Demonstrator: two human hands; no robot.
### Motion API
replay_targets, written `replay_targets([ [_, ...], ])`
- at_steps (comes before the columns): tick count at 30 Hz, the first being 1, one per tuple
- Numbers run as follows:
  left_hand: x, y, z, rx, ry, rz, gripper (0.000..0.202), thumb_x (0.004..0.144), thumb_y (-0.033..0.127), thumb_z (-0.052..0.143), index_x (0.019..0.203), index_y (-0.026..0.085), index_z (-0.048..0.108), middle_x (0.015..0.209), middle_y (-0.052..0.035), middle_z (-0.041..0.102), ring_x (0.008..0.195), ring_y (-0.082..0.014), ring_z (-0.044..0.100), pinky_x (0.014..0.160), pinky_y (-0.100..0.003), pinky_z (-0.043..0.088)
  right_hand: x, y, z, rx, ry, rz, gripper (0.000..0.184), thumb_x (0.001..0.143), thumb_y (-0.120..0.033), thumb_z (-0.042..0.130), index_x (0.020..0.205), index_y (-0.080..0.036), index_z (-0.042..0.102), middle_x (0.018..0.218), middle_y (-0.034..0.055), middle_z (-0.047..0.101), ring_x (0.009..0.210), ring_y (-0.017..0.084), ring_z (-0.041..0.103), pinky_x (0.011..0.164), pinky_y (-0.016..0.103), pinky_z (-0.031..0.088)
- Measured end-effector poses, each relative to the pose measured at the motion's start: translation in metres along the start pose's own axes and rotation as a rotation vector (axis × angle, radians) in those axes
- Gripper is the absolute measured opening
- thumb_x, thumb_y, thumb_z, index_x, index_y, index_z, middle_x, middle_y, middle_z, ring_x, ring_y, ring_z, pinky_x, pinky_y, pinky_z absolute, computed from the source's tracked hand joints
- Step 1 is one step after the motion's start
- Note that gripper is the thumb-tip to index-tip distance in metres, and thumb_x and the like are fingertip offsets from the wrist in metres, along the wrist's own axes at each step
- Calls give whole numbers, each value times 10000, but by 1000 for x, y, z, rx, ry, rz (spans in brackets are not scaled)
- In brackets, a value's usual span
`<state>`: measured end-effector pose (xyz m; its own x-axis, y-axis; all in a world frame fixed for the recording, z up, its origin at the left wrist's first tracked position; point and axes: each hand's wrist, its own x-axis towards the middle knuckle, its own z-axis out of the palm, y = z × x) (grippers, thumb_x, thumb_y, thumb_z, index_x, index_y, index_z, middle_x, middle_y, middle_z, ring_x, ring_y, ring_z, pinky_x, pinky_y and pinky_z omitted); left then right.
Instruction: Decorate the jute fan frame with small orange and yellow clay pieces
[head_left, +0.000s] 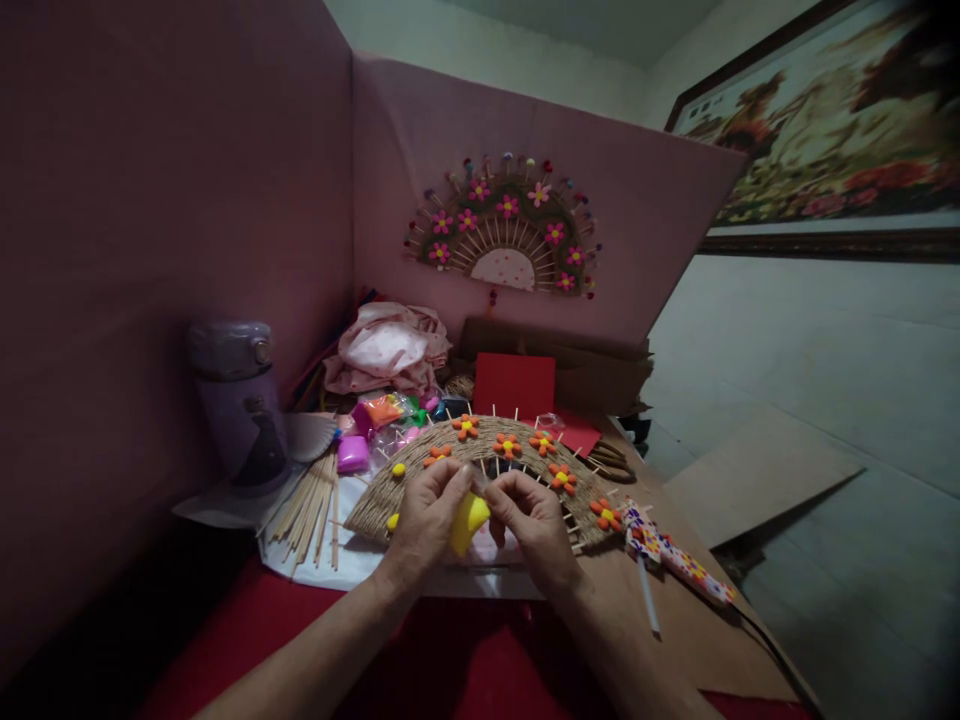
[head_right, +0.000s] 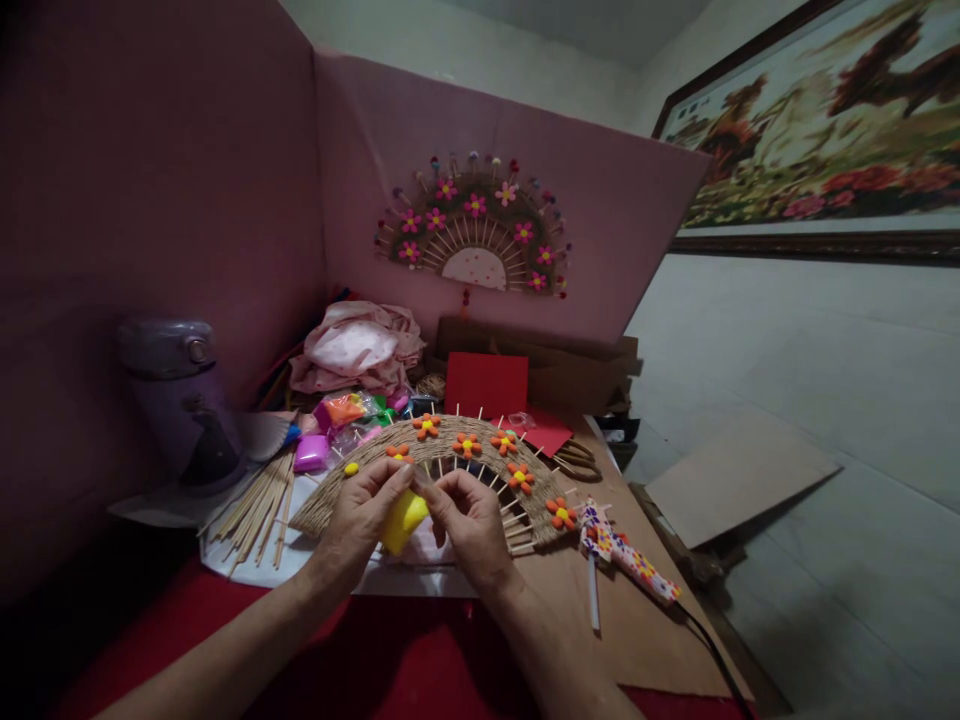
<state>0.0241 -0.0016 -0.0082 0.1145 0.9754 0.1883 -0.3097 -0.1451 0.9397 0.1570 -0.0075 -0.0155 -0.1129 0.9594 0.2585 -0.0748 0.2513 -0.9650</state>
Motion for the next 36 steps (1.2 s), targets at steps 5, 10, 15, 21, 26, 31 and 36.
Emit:
replay_targets([
  [5, 0, -2, -2, 89, -78, 36, 244, 753, 364, 618, 666, 144, 558, 628, 20, 514, 555, -81, 454, 509, -193, 362, -1, 0, -2, 3, 2, 23, 325, 761, -413, 665, 629, -158, 514, 459, -70, 438, 396, 45, 376, 409, 187, 267],
  [10, 0, -1, -1, 52, 16, 14, 262, 730, 390, 637, 677, 142, 570, 620, 22, 533, 542, -82, 471, 506, -195, 374, 1, 0, 0, 20, 20, 42, 342, 738, -449, 671, 633, -163, 517, 472, -62, 468, 394, 54, 389, 413, 195, 289],
  [15, 0, -1, 3, -43, 27, -77, 288, 731, 430, 620, 732, 151, 549, 585, 29, 542, 494, -92, 493, 470, -204, 383, 1, 2, -1, 23, 75, 6, 329, 740, -416, 678, 610, -162, 512, 455, -64, 449, 402, 57, 373, 418, 196, 278],
  [21, 0, 0, 3, -103, 38, -137, 275, 723, 411, 617, 706, 144, 550, 577, 26, 537, 487, -89, 489, 471, -201, 387, 3, 9, -4, 111, 80, 32, 335, 762, -414, 655, 602, -165, 497, 456, -63, 438, 399, 54, 359, 402, 191, 265],
  [26, 0, -1, 3, -118, -44, -151, 280, 747, 431, 592, 775, 154, 568, 606, 24, 552, 519, -105, 523, 505, -216, 404, 5, 9, -4, 143, 129, 27, 332, 759, -427, 650, 610, -173, 495, 450, -71, 424, 375, 54, 348, 380, 189, 264],
  [31, 1, -1, 1, -70, -43, -130, 265, 764, 413, 581, 747, 149, 570, 619, 8, 565, 532, -114, 527, 505, -219, 394, 4, 9, -3, 79, 129, 9, 331, 775, -434, 635, 622, -173, 500, 448, -68, 432, 372, 53, 354, 382, 189, 266],
  [36, -2, 0, 2, 86, -65, 61, 298, 819, 409, 536, 974, 162, 600, 928, -70, 640, 830, -181, 585, 743, -285, 449, 14, -1, -18, -49, 192, -127, 331, 775, -453, 630, 636, -175, 515, 468, -56, 446, 391, 69, 393, 384, 195, 314],
])
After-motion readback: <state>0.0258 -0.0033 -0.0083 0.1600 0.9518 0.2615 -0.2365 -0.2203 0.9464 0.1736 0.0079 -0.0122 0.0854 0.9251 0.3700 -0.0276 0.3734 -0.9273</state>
